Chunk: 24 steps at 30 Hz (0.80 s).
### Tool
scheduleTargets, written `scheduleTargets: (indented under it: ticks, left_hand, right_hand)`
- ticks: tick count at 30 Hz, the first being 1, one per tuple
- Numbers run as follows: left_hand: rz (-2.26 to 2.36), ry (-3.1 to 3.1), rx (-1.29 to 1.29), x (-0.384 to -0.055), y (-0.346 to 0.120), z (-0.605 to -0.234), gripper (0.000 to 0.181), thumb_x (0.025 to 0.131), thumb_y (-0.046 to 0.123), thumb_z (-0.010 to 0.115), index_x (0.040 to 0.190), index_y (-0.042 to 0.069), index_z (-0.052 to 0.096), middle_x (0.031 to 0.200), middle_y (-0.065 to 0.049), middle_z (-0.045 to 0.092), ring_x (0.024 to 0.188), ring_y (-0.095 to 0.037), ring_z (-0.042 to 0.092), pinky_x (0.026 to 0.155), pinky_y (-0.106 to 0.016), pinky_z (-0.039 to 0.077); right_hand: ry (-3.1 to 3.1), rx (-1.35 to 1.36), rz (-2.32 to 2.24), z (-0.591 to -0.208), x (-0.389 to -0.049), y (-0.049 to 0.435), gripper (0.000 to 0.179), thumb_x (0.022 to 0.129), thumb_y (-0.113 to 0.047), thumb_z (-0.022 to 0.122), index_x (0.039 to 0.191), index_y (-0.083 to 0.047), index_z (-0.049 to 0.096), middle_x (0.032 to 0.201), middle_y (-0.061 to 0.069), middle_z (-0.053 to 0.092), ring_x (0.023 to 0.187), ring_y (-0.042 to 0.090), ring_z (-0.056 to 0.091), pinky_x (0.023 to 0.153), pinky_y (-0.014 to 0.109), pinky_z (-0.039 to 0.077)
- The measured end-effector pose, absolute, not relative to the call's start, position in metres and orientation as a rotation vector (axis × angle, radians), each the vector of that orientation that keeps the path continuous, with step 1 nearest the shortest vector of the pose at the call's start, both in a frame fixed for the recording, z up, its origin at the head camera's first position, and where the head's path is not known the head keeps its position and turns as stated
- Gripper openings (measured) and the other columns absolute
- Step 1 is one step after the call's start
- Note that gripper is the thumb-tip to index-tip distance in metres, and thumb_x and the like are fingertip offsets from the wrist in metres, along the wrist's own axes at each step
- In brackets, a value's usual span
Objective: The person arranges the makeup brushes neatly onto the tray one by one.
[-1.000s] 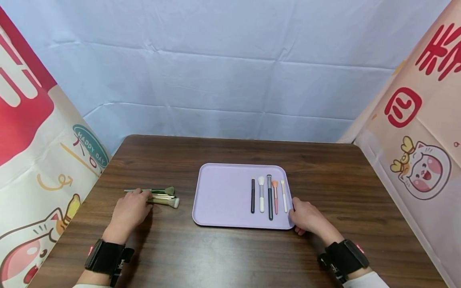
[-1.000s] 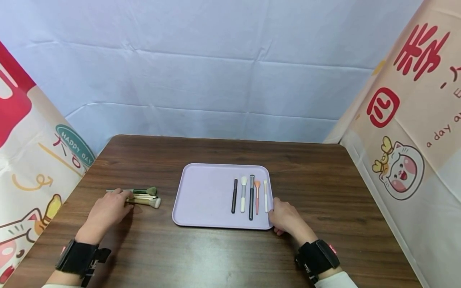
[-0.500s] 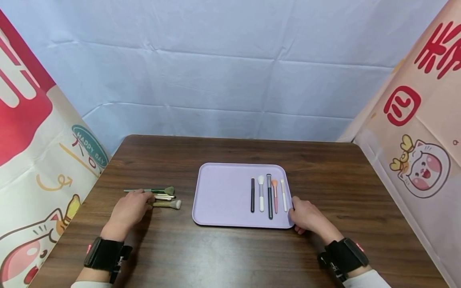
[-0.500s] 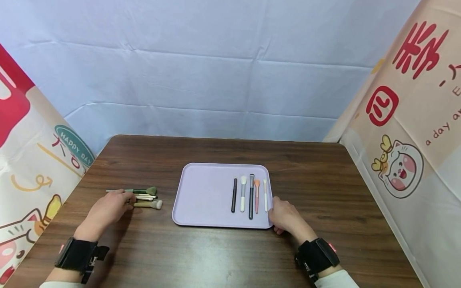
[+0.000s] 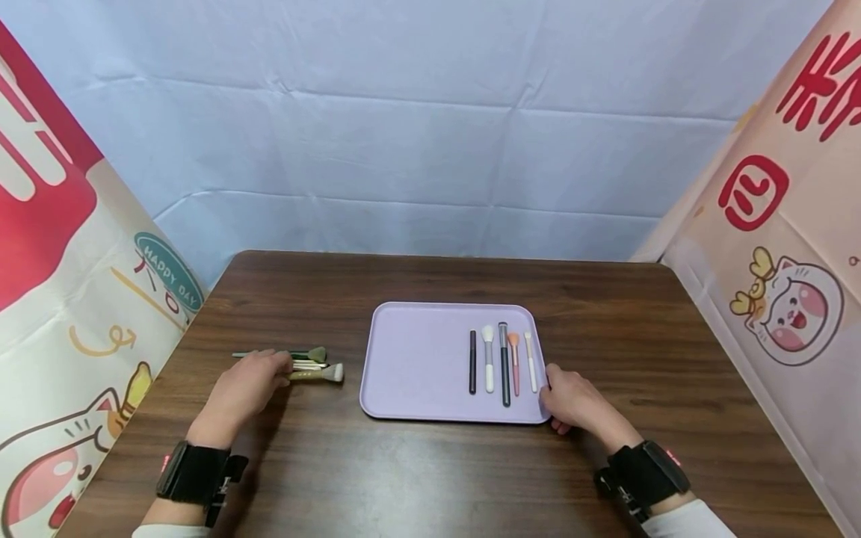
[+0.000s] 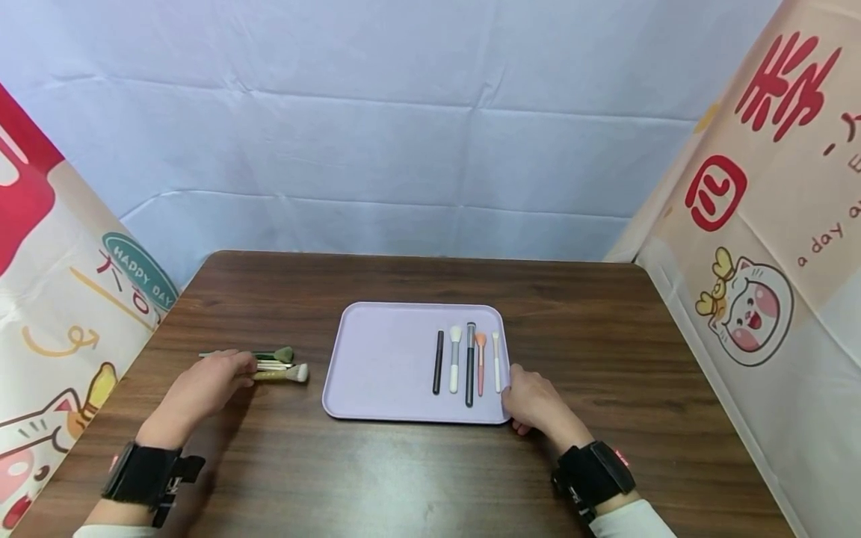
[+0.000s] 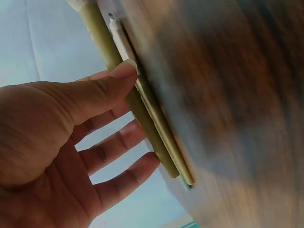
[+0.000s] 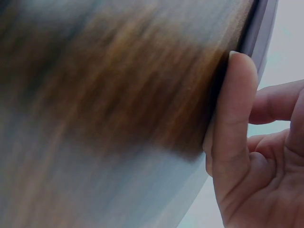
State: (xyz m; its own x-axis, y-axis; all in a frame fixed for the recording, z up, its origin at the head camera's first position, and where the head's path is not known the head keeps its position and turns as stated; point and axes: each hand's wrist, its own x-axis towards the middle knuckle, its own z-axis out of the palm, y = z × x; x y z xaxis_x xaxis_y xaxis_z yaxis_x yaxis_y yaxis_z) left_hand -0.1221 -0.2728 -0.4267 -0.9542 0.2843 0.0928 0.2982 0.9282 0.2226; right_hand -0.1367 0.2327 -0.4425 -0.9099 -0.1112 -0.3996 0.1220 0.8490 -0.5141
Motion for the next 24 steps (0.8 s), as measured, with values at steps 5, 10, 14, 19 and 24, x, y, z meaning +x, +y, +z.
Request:
scheduleTargets:
  ticks: [5,10,14,19,24]
  left_hand:
    - [-0.329,-3.026,-0.444,-0.125,-0.267,-0.423,0.019,0.085,0.007,0.080,0.088,0.017,0.064,0.085,0.004,0.061,0.081,-0.022,0.060,0.064,-0.041,0.048]
    - [-0.308,-3.001,-0.462,-0.125,-0.262,-0.422,0.019,0.083,0.007,0.082,0.088,0.017,0.066,0.086,0.002,0.064,0.081,-0.023,0.063,0.064,-0.042,0.050]
    - [-0.302,-2.997,-0.457,-0.123,-0.256,-0.419,0.018,0.083,0.009,0.082,0.090,0.016,0.067,0.086,0.001,0.064,0.080,-0.023,0.063,0.063,-0.041,0.051]
    - [-0.278,-3.010,-0.456,-0.123,-0.249,-0.416,0.017,0.083,0.010,0.082,0.092,0.014,0.068,0.089,-0.002,0.068,0.079,-0.023,0.066,0.063,-0.040,0.052]
    - [-0.265,-3.051,-0.429,-0.124,-0.242,-0.414,0.017,0.085,0.011,0.082,0.093,0.013,0.067,0.088,-0.003,0.068,0.075,-0.021,0.065,0.061,-0.039,0.051]
  right_hand:
    - [2.617,-0.009,-0.765,-0.443,-0.137,0.233,0.017,0.099,-0.007,0.045,0.108,0.005,0.052,0.070,0.011,0.058,0.052,0.019,0.061,0.046,0.032,0.052]
    - [2.621,-0.013,-0.772,-0.444,-0.137,0.234,0.016,0.098,-0.007,0.045,0.107,0.004,0.052,0.069,0.011,0.058,0.051,0.019,0.061,0.046,0.032,0.052]
    - [2.616,-0.005,-0.771,-0.444,-0.137,0.233,0.016,0.098,-0.007,0.045,0.107,0.004,0.052,0.069,0.011,0.058,0.051,0.019,0.061,0.047,0.032,0.052]
    - [2.612,0.002,-0.772,-0.444,-0.137,0.233,0.017,0.099,-0.007,0.045,0.108,0.004,0.052,0.070,0.011,0.058,0.052,0.020,0.061,0.047,0.032,0.052]
    - [2.613,0.006,-0.771,-0.444,-0.137,0.233,0.018,0.099,-0.007,0.045,0.110,0.005,0.052,0.071,0.012,0.058,0.052,0.020,0.061,0.047,0.032,0.052]
